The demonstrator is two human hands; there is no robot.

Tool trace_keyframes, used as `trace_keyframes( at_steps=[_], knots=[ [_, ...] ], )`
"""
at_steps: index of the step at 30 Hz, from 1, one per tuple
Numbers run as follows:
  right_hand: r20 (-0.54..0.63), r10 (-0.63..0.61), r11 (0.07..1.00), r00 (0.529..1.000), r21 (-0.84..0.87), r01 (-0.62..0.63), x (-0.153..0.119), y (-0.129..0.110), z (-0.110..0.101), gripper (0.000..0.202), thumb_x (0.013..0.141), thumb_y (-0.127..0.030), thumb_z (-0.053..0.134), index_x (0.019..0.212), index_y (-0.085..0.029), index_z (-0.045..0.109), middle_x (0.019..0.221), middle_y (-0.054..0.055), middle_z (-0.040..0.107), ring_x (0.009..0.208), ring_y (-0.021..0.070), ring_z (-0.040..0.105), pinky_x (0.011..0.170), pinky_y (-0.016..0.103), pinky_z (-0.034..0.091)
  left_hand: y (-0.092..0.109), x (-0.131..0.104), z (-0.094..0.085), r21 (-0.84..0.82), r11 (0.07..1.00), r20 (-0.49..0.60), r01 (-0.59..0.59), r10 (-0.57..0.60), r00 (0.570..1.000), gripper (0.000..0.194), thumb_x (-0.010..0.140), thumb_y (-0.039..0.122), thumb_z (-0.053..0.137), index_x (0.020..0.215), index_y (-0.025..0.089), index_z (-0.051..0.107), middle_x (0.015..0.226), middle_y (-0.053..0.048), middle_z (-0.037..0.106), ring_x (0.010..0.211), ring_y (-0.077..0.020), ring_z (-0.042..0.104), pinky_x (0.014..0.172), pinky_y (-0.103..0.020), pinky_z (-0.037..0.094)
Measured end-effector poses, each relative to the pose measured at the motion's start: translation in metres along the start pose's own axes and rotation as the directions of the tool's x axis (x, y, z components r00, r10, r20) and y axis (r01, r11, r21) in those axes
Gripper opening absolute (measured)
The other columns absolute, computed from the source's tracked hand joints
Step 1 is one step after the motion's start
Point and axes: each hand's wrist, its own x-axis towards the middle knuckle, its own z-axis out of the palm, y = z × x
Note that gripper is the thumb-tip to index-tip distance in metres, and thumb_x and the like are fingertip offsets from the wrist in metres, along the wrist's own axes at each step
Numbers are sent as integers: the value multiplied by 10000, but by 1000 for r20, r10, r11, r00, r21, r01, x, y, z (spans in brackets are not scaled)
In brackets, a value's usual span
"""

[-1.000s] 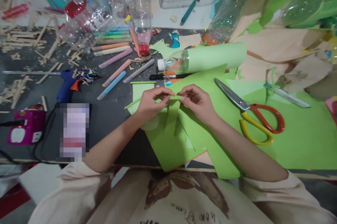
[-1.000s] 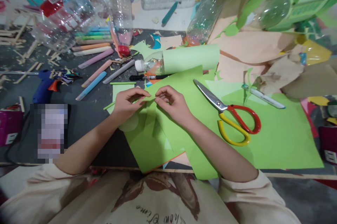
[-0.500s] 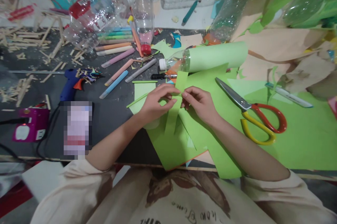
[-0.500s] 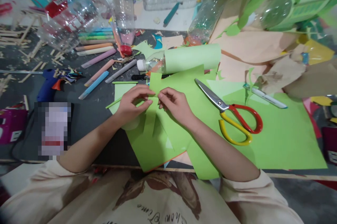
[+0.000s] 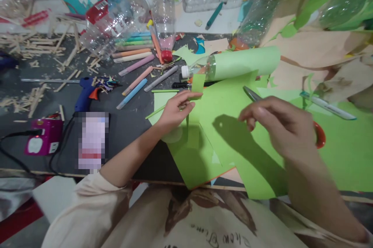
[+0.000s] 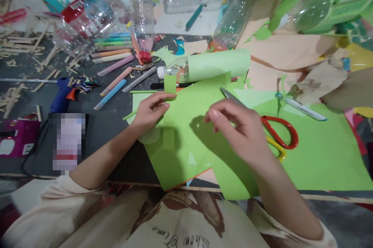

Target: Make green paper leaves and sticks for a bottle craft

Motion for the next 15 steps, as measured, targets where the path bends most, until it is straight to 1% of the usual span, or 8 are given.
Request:
trace_keyframes(
  at_steps=[2,4,5,7,9,10,13,15],
  knots=[
    [77,13,935,997,-354,15,-18,3,-33,310,916,-536,553,840,-254,657,754,23,722,635,183,675,540,287,485,0,0,0,-20,1000,-3,16,-16,1000,231,903,281,597,1086,216,723,1013,-64,654,610,-79,458,560,-216,406],
    [-4,28,760,1000,-650,-24,-38,21,-64,351,926,-556,480,956,-249,648,876,92,743,711,260,702,558,349,494,0,0,0,-47,998,8,42,-41,999,243,887,271,602,1097,223,715,1058,-64,651,544,-57,374,528,-219,370],
    [21,93,657,995,-752,-45,-48,34,-77,369,932,-528,449,1060,-234,631,990,142,738,792,309,709,623,402,518,0,-1,0,-63,996,15,58,-57,998,252,879,266,603,1103,227,710,1079,-65,648,524,-50,341,515,-221,355],
    [114,193,562,975,-827,-15,-65,63,-94,432,918,-424,396,1241,-188,559,1099,213,702,915,376,696,736,477,542,2,-1,1,-97,991,28,90,-88,996,273,863,264,605,1117,235,700,1123,-67,637,500,-39,304,495,-223,335],
    [223,307,584,925,-812,2,-75,86,-100,483,890,-342,429,1348,-200,481,1202,207,665,968,360,688,815,475,559,6,-1,2,-128,984,39,121,-117,992,293,853,270,607,1133,244,690,1109,-61,636,487,-36,298,479,-226,321],
    [209,286,570,935,-822,9,-78,93,-100,496,883,-322,439,1364,-205,461,1198,206,658,1002,374,673,841,492,554,9,-2,2,-142,980,48,140,-135,990,307,851,268,606,1147,249,683,1063,-53,642,480,-39,300,471,-228,313],
    [192,257,479,947,-877,47,-76,98,-91,552,894,-239,411,1441,-166,394,1184,227,629,1023,396,645,866,508,536,16,-4,4,-184,956,98,230,-215,972,378,841,236,591,1212,259,656,796,-1,612,444,-54,276,439,-234,272],
    [205,301,418,931,-906,64,-68,93,-86,596,883,-222,417,1471,-138,369,1131,241,623,980,409,640,818,508,538,20,-7,4,-211,932,135,294,-270,953,430,823,214,581,1248,255,638,611,47,502,417,-61,218,416,-233,227]
  ],
)
